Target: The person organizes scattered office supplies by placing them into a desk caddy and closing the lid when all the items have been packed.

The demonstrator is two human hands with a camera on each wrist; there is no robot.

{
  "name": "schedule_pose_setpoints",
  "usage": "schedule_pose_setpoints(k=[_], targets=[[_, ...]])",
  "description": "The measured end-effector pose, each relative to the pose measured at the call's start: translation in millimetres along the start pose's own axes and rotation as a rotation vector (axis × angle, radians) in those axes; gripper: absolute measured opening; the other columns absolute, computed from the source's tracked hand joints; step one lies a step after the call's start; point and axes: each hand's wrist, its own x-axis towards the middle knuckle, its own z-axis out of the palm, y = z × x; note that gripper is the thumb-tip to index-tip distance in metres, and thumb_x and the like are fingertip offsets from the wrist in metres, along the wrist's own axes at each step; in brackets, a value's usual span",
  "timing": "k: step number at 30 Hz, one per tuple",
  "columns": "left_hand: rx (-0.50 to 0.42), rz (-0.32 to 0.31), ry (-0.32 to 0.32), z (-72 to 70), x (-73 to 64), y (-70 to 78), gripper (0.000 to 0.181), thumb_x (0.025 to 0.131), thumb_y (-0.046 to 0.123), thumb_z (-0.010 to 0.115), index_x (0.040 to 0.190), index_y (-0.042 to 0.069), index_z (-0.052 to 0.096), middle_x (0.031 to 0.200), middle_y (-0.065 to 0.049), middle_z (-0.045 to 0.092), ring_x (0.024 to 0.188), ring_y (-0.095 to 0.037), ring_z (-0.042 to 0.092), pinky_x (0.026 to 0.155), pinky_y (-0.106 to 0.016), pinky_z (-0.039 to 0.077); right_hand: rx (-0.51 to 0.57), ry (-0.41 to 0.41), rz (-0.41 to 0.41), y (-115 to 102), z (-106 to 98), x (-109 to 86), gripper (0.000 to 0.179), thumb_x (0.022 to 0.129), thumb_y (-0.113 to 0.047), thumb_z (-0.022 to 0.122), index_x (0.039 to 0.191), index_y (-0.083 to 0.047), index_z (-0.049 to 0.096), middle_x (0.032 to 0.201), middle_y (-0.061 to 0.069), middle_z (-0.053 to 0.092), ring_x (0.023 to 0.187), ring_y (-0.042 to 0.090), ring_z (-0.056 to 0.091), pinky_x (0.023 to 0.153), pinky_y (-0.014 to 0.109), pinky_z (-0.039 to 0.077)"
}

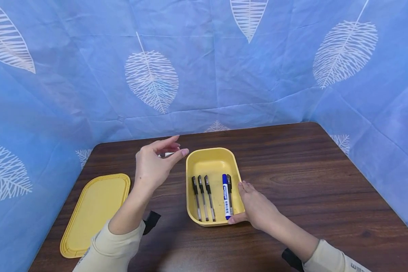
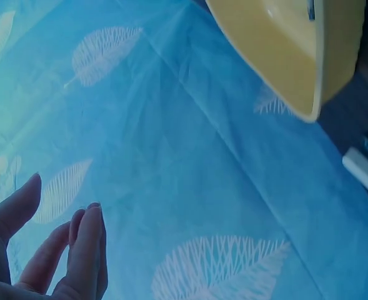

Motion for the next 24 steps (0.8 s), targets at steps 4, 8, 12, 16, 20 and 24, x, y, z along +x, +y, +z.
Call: schedule_pose_setpoints(k=[4,8,12,16,20,24], targets=[[0.019,-0.008,0.03,-13.8,4.7,-0.5,0.046,0.079,0.025,0.081,0.122,0.016,0.069,0.101,-0.006,0.074,0.096,-0.017,0.07,0.081,-0.028,0.058,-0.005,-0.002,0.01,0,1,0.5,0.113,0.062,-0.057,0.079,0.141,0.013,0.038,0.148,0.033,0.034,0.136,0.048,0.037,0.106,0.06,0.036],[0.049,-0.013,0.055,-26.1,7.4,-4.7,0.046,0.079,0.026,0.081,0.122,0.018,0.069,0.104,-0.005,0.074,0.095,-0.018,0.071,0.083,-0.031,0.058,-0.01,-0.002,0.016,-1,1,0.8,0.112,0.062,-0.055,0.08,0.141,0.013,0.038,0.148,0.033,0.034,0.136,0.047,0.037,0.107,0.06,0.036],[0.067,-0.031,0.08,-35.2,10.0,-14.1,0.046,0.08,0.029,0.08,0.122,0.017,0.069,0.105,-0.006,0.074,0.094,-0.02,0.071,0.085,-0.034,0.057,-0.016,0.004,0.011,0,2,0.6,0.111,0.063,-0.053,0.081,0.141,0.013,0.039,0.147,0.033,0.035,0.136,0.047,0.037,0.106,0.06,0.036],[0.069,-0.097,0.092,-42.9,13.0,-23.6,0.047,0.08,0.031,0.08,0.123,0.018,0.069,0.106,-0.006,0.074,0.095,-0.02,0.07,0.087,-0.033,0.057,-0.025,0.019,-0.006,0,2,0.1,0.11,0.063,-0.053,0.081,0.14,0.015,0.039,0.145,0.035,0.038,0.135,0.048,0.039,0.106,0.059,0.038],[0.062,-0.149,0.098,-49.3,14.8,-32.6,0.047,0.08,0.032,0.08,0.124,0.02,0.068,0.11,-0.006,0.073,0.097,-0.019,0.07,0.087,-0.033,0.056,-0.032,0.025,-0.011,1,3,0.3,0.111,0.063,-0.055,0.08,0.139,0.015,0.039,0.144,0.036,0.039,0.134,0.048,0.04,0.105,0.059,0.039],[0.06,-0.18,0.107,-54.0,16.0,-40.6,0.045,0.081,0.032,0.079,0.124,0.021,0.068,0.111,-0.005,0.073,0.097,-0.018,0.069,0.086,-0.031,0.055,-0.031,0.024,-0.007,0,4,0.3,0.11,0.064,-0.054,0.08,0.14,0.014,0.04,0.145,0.035,0.038,0.135,0.048,0.039,0.105,0.058,0.039]])
